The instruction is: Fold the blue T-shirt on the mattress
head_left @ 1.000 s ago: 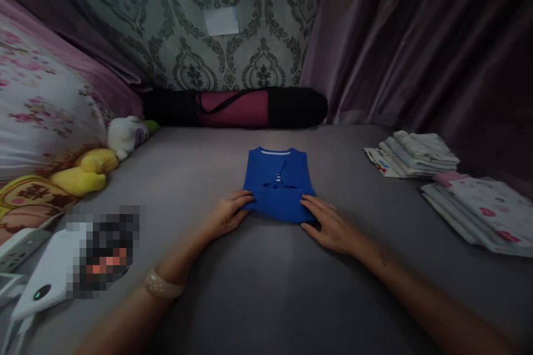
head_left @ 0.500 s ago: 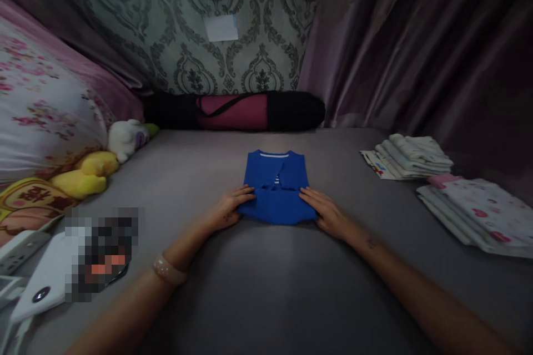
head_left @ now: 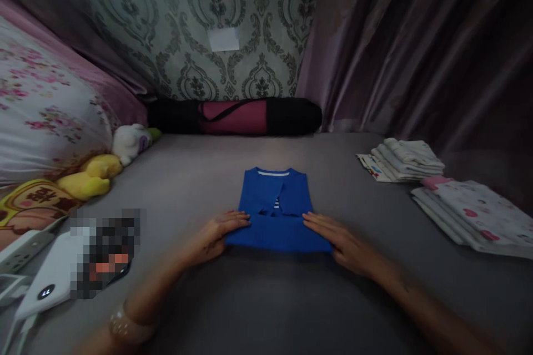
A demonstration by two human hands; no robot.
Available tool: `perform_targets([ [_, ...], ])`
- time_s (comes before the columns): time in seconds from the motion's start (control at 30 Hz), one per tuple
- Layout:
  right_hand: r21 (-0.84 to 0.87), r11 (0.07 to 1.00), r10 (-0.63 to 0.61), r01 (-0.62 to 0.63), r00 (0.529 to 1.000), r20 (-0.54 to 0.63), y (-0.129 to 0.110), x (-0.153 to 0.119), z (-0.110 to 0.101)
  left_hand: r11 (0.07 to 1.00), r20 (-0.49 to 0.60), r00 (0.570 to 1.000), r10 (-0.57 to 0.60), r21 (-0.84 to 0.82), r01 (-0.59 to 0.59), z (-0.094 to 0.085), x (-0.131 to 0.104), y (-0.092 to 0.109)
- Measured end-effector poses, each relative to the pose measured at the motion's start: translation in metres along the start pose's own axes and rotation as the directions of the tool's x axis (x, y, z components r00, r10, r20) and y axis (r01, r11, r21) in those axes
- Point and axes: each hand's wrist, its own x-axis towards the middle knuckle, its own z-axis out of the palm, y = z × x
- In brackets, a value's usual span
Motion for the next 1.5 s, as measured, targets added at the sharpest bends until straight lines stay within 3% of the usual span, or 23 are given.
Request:
perform_targets([
  [0.17,0.140,0.986,0.079,-0.093,0.991,0.107,-0.025,-0.016,-0.011,0.963,0.025,0.991,-0.132,-0.234,0.134,-0.006,-0.019,0.024],
  [0.3,0.333,0.912,0.243,-0.239,0.970,0.031,-0.023,-0.002,-0.011,0.864,-0.041,0.929,-0.367,-0.385,0.324,-0.009,0.001,0.033],
  [0.43,0.442,0.797,0.520,-0.412,0.840,-0.156,-0.012,0.028,-0.004,0.808,-0.263,0.830,-0.492,-0.493,0.323,-0.001,0.041,0.030],
  [0.57,0.454,0.785,0.596,-0.422,0.714,-0.367,0.001,0.060,0.005,0.809,-0.435,0.708,-0.557,-0.477,0.343,0.015,0.073,0.016],
  [0.7,0.342,0.727,0.682,-0.595,0.570,-0.459,0.014,0.086,0.015,0.803,-0.521,0.611,-0.596,-0.369,0.467,0.030,0.093,-0.006],
  [0.77,0.272,0.705,0.691,-0.655,0.547,-0.473,0.019,0.095,0.017,0.803,-0.544,0.598,-0.588,-0.308,0.510,0.034,0.099,-0.016],
  [0.93,0.150,0.662,0.716,-0.735,0.560,-0.416,0.028,0.105,0.019,0.774,-0.553,0.598,-0.581,-0.147,0.616,0.038,0.108,-0.036],
  [1.13,-0.010,0.587,0.759,-0.809,0.555,-0.340,0.030,0.110,0.020,0.697,-0.529,0.613,-0.587,0.055,0.715,0.037,0.111,-0.038],
  [1.3,0.005,0.551,0.793,-0.835,0.521,-0.317,0.034,0.115,0.020,0.614,-0.514,0.609,-0.604,0.187,0.767,0.034,0.114,-0.037],
  [1.5,0.038,0.530,0.808,-0.847,0.490,-0.328,0.039,0.118,0.019,0.577,-0.504,0.576,-0.644,0.174,0.798,0.030,0.118,-0.044],
])
